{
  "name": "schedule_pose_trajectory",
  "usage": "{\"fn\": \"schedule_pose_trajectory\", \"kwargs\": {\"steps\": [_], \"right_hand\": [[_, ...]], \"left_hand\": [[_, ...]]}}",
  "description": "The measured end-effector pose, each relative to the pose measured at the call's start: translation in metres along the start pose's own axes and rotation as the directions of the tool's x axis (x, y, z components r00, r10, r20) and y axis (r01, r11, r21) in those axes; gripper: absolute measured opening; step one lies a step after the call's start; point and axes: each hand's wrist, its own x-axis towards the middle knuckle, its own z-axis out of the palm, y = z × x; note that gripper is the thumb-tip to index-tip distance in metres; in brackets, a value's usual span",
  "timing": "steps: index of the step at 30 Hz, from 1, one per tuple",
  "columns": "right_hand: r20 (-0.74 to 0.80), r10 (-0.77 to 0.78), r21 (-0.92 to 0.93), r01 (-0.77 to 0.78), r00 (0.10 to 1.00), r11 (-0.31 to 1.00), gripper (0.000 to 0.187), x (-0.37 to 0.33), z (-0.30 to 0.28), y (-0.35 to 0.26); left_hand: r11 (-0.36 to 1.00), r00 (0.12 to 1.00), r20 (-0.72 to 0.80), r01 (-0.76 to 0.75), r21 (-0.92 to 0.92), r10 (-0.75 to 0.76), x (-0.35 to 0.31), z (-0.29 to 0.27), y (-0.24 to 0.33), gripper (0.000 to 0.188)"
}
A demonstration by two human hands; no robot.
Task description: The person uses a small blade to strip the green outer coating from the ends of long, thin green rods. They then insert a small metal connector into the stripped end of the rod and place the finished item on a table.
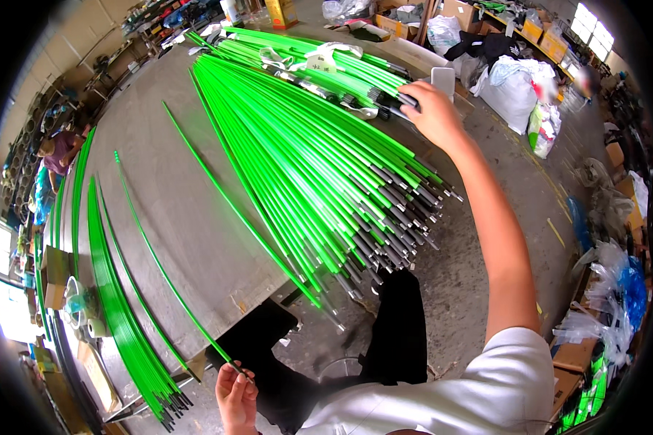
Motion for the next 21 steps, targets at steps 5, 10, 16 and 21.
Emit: {"fn": "schedule_pose_trajectory", "kwargs": {"steps": [5,10,16,21], "right_hand": [[0.162,0.236,0.748,-0.275,0.958,0.604,0.015,-0.065,-0.044,-0.123],[0.603,-0.207,0.754,-0.466,0.77,0.464,0.02,-0.19,-0.05,-0.249],[0.671,-0.236,0.74,-0.61,0.703,0.284,0.023,-0.266,-0.002,-0.352],[0.776,-0.146,0.621,-0.784,0.614,0.004,0.026,-0.288,-0.005,-0.38]], "left_hand": [[0.998,0.997,0.082,-0.002,-0.055,0.007,0.002,0.014,0.002,0.024],[0.999,0.982,0.184,-0.035,-0.017,0.038,0.008,0.031,-0.003,0.067],[0.841,0.875,0.283,-0.467,0.273,0.393,-0.011,0.02,-0.022,0.071],[0.832,0.858,0.403,-0.457,0.316,0.319,-0.024,-0.011,-0.016,0.031]]}}
